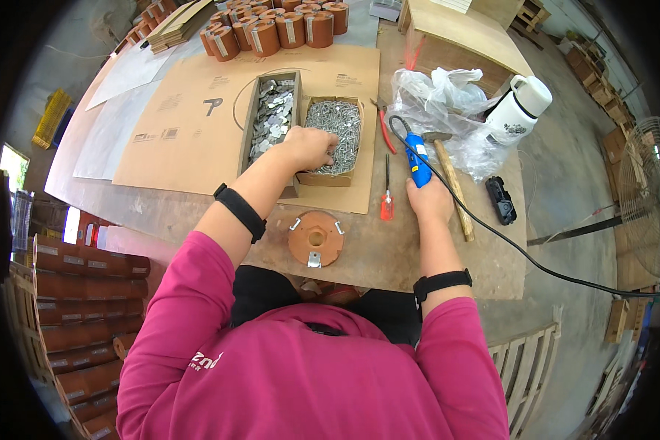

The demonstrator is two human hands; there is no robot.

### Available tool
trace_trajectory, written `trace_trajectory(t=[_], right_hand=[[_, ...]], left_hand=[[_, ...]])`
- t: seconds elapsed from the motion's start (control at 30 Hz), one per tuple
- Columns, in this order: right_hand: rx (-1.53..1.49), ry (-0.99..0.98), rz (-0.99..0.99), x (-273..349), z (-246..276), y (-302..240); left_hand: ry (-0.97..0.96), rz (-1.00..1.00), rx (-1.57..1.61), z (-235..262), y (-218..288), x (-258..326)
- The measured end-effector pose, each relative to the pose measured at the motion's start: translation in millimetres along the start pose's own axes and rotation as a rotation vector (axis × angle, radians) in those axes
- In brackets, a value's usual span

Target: The recorder uses a power screwdriver to attach metal brackets and screws to the ends of wooden cylinders at a workshop table.

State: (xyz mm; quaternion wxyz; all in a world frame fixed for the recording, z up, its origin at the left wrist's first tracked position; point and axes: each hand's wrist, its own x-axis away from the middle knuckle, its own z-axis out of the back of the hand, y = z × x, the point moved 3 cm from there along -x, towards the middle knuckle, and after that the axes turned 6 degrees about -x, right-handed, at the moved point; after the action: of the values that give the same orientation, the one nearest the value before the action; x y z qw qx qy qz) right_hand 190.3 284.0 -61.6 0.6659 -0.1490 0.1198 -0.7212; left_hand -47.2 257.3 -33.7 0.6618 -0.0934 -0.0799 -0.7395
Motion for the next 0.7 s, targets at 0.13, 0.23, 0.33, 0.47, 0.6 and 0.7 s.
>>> trace_trajectory(t=[0.13, 0.23, 0.33, 0.47, 0.6, 0.7], right_hand=[[0.001, 0.012, 0.004, -2.0, -0.5, 2.8], [-0.004, 0.022, 0.018, -2.2, -1.0, 2.1], [-0.040, 0.012, 0.025, -0.2, 1.2, 4.1], [-0.062, 0.026, 0.028, -2.0, -2.1, 9.6], [-0.072, -0.004, 0.070, -0.5, -0.5, 7.4], [-0.280, 0.019, 0.129, -5.1, 0.4, 21.2]], left_hand=[[0.130, 0.030, 0.031, 4.8, 4.6, 7.8], [0.214, 0.024, 0.043, -1.4, -0.4, 7.1], [0.297, 0.060, 0.063, -1.7, -0.1, 5.9], [0.336, 0.078, 0.132, 13.6, 4.3, 21.0], [0.688, -0.063, 0.565, 39.4, 6.9, 72.0], [0.549, -0.079, 1.075, 41.4, 18.0, 123.0]])
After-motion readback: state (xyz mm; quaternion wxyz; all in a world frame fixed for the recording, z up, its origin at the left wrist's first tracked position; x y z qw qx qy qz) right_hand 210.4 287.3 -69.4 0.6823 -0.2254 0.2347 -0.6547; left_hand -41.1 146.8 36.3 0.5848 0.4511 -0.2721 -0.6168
